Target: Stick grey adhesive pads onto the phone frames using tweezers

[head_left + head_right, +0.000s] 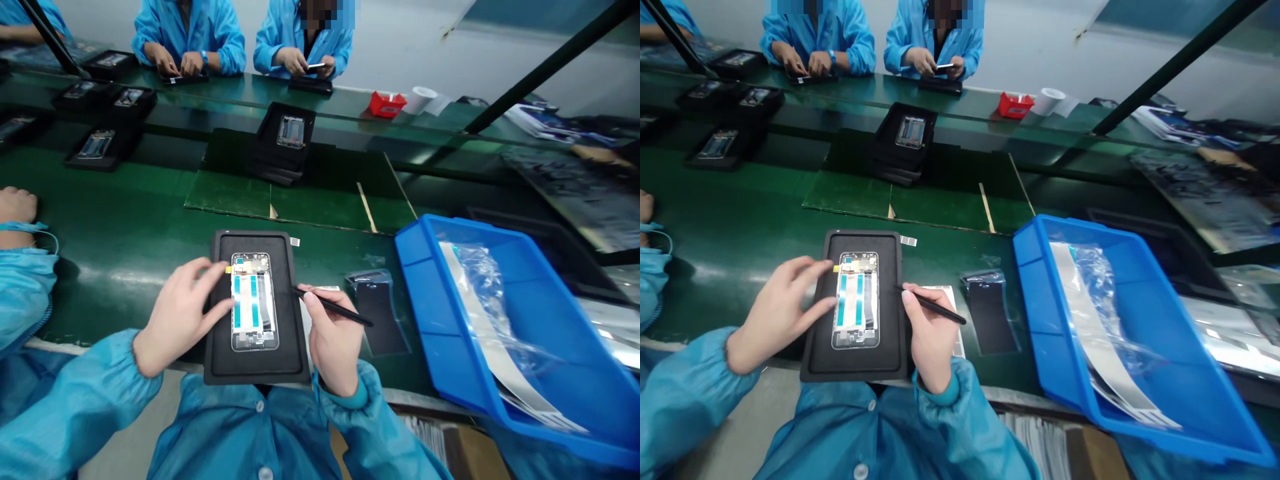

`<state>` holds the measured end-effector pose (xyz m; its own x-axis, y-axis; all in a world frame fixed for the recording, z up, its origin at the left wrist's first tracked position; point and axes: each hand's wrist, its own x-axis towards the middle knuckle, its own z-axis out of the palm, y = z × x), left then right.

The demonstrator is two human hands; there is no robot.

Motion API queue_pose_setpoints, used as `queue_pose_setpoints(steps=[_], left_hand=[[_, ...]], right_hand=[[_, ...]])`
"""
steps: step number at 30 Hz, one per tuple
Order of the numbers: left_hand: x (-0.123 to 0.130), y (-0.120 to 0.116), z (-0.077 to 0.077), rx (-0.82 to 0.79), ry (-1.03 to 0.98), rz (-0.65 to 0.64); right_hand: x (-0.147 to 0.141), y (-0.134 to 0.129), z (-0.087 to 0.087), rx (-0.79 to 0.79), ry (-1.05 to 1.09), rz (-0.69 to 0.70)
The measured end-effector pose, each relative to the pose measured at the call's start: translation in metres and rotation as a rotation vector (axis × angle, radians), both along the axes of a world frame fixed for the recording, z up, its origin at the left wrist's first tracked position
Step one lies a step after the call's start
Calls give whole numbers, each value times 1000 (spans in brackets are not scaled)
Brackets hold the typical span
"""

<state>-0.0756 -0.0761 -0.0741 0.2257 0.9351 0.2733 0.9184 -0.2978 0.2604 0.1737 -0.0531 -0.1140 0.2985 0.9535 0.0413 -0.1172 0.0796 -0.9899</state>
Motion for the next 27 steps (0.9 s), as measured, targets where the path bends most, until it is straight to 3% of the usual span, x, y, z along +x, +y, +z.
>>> queue_pose_setpoints(steps=[2,5,7,10,14,16,19,21,24,27], left_hand=[[4,-18,-5,-73,-125,164],[13,-43,-13,-280,-293,176],[18,-51,-16,-312,-434,199],[19,-52,-16,-314,-709,176],[4,-37,-5,-389,-1103,162],[-14,-16,3,-409,-1281,265],[-58,40,10,-290,-1441,497],[-94,90,12,-132,-1366,643],[-143,163,9,-32,-1263,726],[-169,212,2,2,-1090,770]], right_hand=[[-4,-2,1,9,20,-2],[-7,-5,6,-21,58,16],[-9,-5,11,-55,127,-3],[-17,-1,23,-81,242,-51],[-29,8,41,-20,285,-41],[-29,13,47,26,315,-23],[-14,18,48,47,328,-31],[7,17,41,19,292,-55],[47,9,21,-56,197,-99],[87,-9,1,-150,83,-203]])
